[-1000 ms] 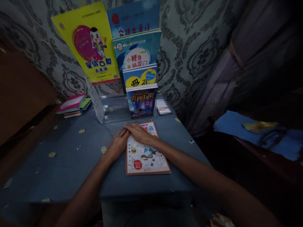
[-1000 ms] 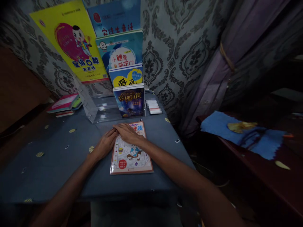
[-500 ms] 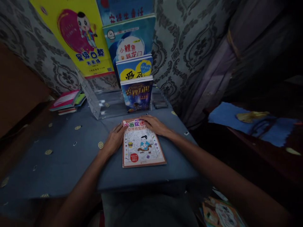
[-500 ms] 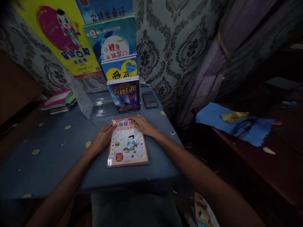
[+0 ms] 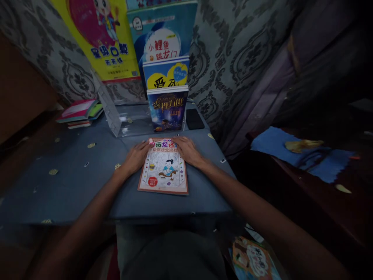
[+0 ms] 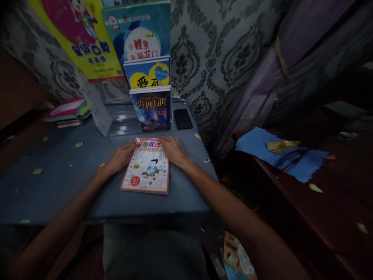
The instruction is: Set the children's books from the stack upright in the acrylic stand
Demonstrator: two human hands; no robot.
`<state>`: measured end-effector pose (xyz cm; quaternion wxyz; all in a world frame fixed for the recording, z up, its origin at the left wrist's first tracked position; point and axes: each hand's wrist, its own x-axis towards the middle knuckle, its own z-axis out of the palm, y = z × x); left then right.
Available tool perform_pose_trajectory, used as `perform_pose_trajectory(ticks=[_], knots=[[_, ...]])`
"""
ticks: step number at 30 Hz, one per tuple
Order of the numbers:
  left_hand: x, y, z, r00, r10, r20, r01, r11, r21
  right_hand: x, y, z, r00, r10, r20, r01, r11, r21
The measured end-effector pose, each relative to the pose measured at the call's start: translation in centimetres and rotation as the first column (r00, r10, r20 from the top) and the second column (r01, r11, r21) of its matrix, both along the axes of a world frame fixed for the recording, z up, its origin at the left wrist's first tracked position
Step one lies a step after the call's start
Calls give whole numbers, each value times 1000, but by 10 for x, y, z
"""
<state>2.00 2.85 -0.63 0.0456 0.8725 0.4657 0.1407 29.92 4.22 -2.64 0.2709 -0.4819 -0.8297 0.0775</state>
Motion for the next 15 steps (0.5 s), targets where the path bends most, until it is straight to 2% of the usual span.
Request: perform_pose_trajectory(ticks=[3,5,8,11,13,15], knots=[[6,0,10,1000,18,-9,-18,999,-43,-4,-6,1,996,-43,74,42,999,6],[12,-2,14,999,38,-8,-39,997,-64,-4,-11,0,997,-15,69,13,999,32],[23,-10,16,993,112,-29,-113,992,-49,-1,-24,-3,986,167,-2,-167,984,58],[33,-24,13,983,161,-93,-155,985,72,4,-48,-2,912,401,-83,-396,916,70],[38,-38,11,981,150,-120,-135,983,126,9,-66,2,860,497,-120,-492,868,69],[42,-55,10,991,82,-105,-70,991,116,13,-81,7,822,550,-149,-548,835,59]])
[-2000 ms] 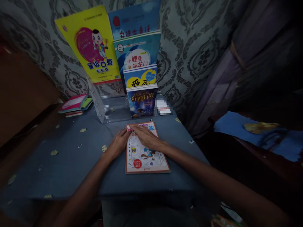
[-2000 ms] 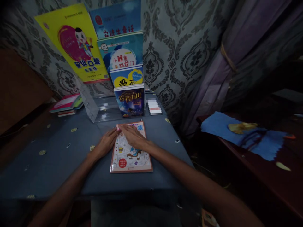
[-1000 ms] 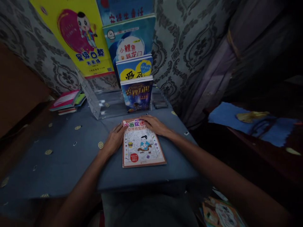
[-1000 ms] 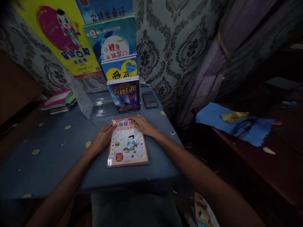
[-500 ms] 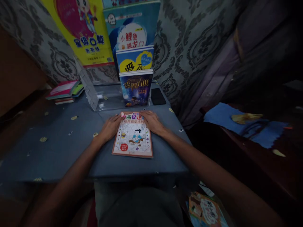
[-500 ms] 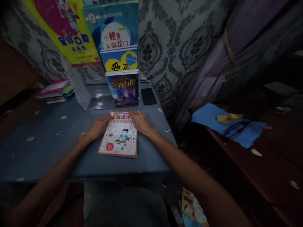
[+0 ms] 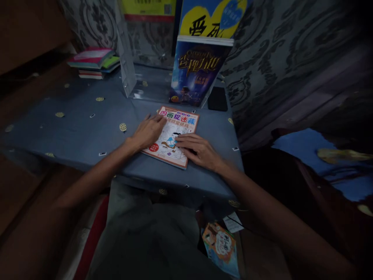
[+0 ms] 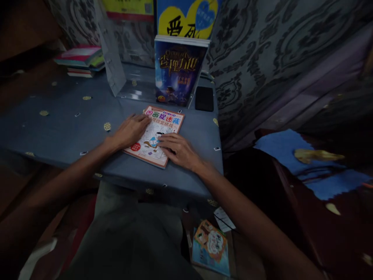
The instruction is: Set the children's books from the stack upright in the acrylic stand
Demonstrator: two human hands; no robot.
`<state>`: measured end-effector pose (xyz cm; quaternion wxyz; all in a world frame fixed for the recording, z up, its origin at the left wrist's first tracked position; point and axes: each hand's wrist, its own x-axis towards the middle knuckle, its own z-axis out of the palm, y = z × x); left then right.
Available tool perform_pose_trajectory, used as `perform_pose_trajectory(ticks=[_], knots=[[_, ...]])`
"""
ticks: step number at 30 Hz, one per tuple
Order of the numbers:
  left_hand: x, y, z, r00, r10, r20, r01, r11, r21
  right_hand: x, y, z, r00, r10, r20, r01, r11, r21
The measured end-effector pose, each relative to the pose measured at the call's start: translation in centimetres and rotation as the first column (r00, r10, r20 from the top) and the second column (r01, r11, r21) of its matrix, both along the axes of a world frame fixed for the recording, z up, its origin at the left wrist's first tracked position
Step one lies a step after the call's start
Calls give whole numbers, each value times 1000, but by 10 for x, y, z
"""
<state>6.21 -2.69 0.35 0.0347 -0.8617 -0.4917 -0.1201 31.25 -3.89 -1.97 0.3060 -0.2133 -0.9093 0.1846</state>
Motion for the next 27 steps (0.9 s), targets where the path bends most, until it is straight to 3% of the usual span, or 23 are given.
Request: perform_pose_trajectory(ticks=[5,9,21,27], knots=[[1,-49,-5,963,-225,148,236,970,-63,8,-13,7,998,63,-21,-64,997,-42],[-3,-75,-7,950,-238,204,262,960,-100,11,-11,8,994,109,-32,-111,991,-76],[-7,-80,-3,943,-187,277,242,954,-178,20,-8,20,973,232,9,-214,914,-346],[-7,-82,-1,945,-178,273,233,955,-185,18,-10,22,977,215,14,-197,920,-338]])
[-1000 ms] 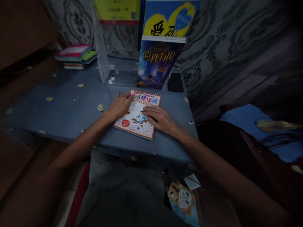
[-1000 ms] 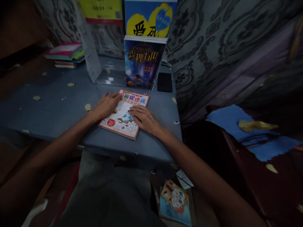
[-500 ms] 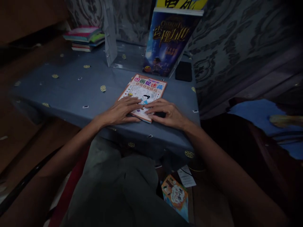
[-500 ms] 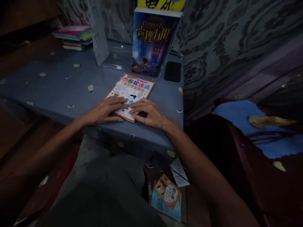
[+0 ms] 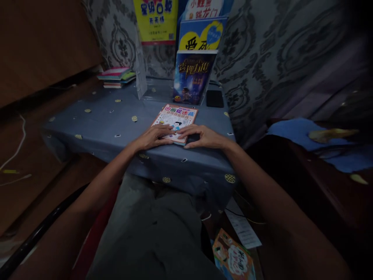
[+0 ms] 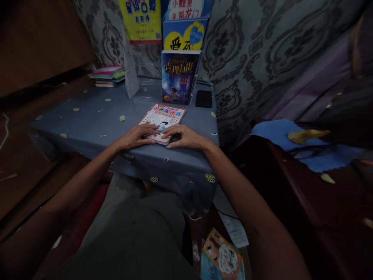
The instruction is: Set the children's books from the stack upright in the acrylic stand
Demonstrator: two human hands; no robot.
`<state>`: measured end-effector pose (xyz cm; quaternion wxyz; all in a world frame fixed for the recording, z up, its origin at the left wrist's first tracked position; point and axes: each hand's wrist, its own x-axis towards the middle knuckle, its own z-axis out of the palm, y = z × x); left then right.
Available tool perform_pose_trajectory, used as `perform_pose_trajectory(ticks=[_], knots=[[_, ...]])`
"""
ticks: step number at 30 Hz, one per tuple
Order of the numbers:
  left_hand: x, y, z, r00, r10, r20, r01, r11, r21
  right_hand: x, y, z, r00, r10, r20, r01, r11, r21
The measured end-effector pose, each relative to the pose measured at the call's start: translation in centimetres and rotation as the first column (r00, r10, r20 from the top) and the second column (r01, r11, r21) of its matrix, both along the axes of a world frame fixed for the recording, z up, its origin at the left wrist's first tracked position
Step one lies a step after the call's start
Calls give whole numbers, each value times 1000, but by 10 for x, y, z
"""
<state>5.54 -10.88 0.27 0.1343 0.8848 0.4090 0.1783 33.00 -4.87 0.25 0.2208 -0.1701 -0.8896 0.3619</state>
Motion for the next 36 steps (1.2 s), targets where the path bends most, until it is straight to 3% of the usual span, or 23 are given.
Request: perform_pose_trajectory(ticks=[36], knots=[[0,0,-2,1000,6,21,-7,1000,6,-10,-8,0,988,-140,-61,126,974,-190]])
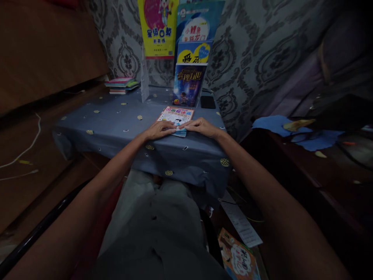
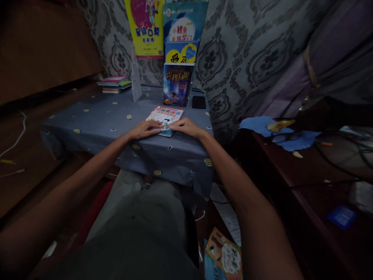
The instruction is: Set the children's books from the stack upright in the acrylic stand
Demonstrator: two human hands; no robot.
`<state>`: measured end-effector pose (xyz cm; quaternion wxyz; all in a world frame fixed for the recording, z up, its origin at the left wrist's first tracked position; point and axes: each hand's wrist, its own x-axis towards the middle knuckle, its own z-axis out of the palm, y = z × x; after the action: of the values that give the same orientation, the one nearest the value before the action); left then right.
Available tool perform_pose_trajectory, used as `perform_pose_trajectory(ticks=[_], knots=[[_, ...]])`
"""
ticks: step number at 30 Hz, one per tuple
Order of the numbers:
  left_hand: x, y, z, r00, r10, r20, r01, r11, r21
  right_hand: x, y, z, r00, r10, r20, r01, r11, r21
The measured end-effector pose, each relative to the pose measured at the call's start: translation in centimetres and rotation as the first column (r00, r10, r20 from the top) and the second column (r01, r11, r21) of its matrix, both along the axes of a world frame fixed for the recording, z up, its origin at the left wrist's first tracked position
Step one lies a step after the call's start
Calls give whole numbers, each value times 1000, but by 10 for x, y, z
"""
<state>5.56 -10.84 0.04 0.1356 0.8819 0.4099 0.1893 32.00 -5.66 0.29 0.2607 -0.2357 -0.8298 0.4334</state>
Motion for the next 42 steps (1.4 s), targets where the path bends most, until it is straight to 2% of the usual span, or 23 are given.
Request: perform_pose_trajectory(ticks=[9,14,19,23,27,31,34,37,38,42], knots=[[-1,1,-1,999,21,29,-21,1000,-17,1,0,1,999,11,32,-13,999,44],[0,4,-4,996,48,73,-46,998,-38,3,-5,-11,999,-41,-4,41,994,103],[1,8,-5,998,31,55,-31,999,-14,7,-8,-19,999,-38,-25,41,985,165],[10,8,-2,999,50,-14,-49,998,49,9,-11,-17,999,-42,-11,43,985,166],[31,4,8,974,175,-143,-158,980,119,12,-14,-15,999,-45,-1,44,982,183],[45,2,20,933,244,-266,-224,969,104,13,-17,-19,998,-64,5,61,967,246],[48,4,23,918,243,-315,-223,970,97,13,-31,-24,990,-138,24,117,907,404],[47,3,24,913,236,-333,-206,971,123,14,-57,-28,963,-263,53,182,784,594],[46,2,24,912,225,-342,-192,973,127,14,-67,-28,953,-298,59,195,748,634],[37,5,30,913,132,-386,-96,989,110,13,-91,-27,907,-407,105,211,657,724]])
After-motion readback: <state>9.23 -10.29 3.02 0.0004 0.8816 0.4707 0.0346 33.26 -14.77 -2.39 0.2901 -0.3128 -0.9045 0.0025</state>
